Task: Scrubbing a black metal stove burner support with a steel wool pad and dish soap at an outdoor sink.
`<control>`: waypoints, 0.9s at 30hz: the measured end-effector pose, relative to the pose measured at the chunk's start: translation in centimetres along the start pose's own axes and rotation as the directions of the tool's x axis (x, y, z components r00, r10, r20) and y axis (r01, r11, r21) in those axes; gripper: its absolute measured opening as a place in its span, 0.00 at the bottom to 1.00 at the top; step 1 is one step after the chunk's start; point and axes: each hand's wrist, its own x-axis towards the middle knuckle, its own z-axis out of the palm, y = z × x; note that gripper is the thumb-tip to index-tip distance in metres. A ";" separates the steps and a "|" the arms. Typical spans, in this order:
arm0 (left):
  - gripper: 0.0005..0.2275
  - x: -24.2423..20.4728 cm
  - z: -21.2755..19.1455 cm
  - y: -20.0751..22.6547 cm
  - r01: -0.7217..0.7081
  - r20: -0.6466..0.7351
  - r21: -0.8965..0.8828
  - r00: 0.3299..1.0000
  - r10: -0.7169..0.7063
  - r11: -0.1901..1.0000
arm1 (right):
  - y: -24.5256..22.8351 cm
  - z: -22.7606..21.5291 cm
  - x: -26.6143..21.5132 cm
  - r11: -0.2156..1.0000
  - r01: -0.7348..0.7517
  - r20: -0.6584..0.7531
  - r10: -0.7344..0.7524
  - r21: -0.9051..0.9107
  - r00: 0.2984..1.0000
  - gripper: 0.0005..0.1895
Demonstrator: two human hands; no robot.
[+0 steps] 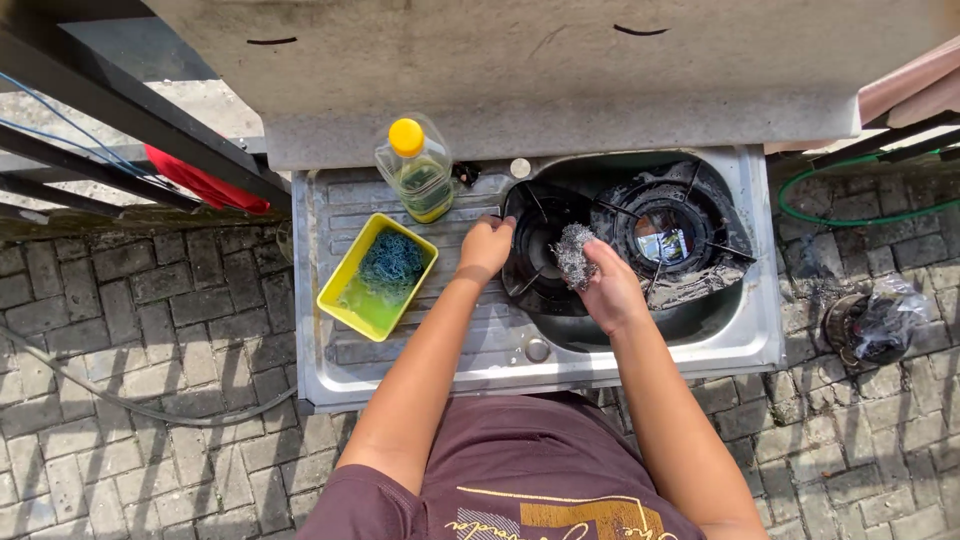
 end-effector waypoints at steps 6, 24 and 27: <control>0.23 -2.2 0.6 2.9 0.057 0.173 -0.160 0.985 -0.028 0.985 | 1.1 5.8 -3.3 0.672 0.268 -0.051 -0.414 -0.690 0.909 0.19; 0.31 -9.1 0.7 7.6 0.257 0.280 -0.902 0.960 0.017 0.348 | -1.1 12.1 -3.1 0.171 0.578 0.242 -0.788 -0.798 0.566 0.13; 0.32 -10.1 -1.5 10.4 0.362 0.387 -0.893 0.921 0.042 0.269 | -0.4 12.8 -4.5 0.206 0.581 0.227 -0.779 -0.788 0.584 0.12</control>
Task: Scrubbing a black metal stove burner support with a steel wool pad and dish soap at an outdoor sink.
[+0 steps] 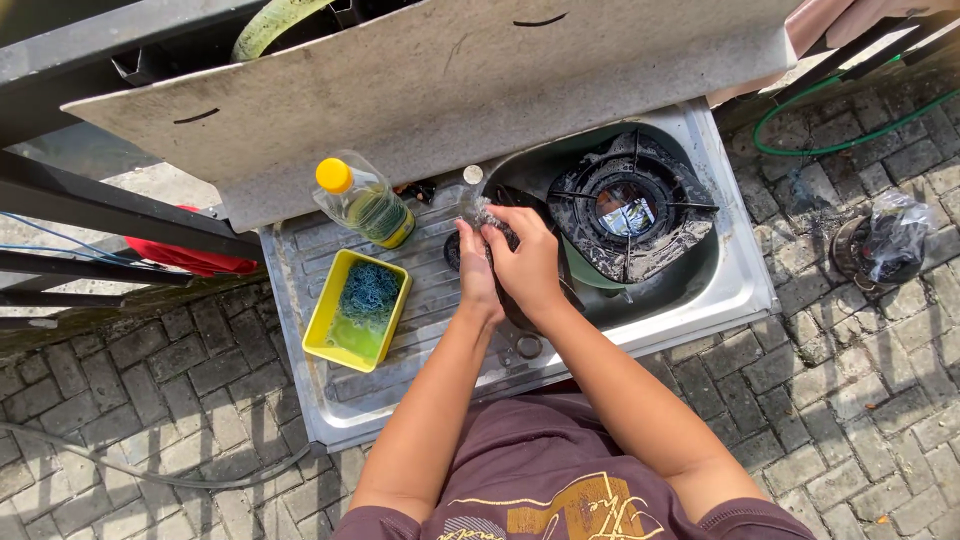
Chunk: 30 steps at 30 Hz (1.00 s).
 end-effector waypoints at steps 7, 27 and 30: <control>0.35 -1.7 0.1 1.3 -0.082 0.032 -0.080 0.996 0.084 0.993 | -0.5 0.2 0.2 0.997 -0.054 0.049 0.051 0.047 0.997 0.12; 0.24 1.1 6.3 9.0 -0.219 0.229 -0.179 0.939 0.258 0.959 | -5.0 -7.7 4.0 0.946 0.315 0.065 -0.320 0.071 0.945 0.26; 0.34 2.5 6.6 11.4 0.203 0.105 -0.039 0.975 -0.198 0.978 | -4.0 -10.4 3.6 0.842 0.538 0.331 -0.521 0.047 0.787 0.25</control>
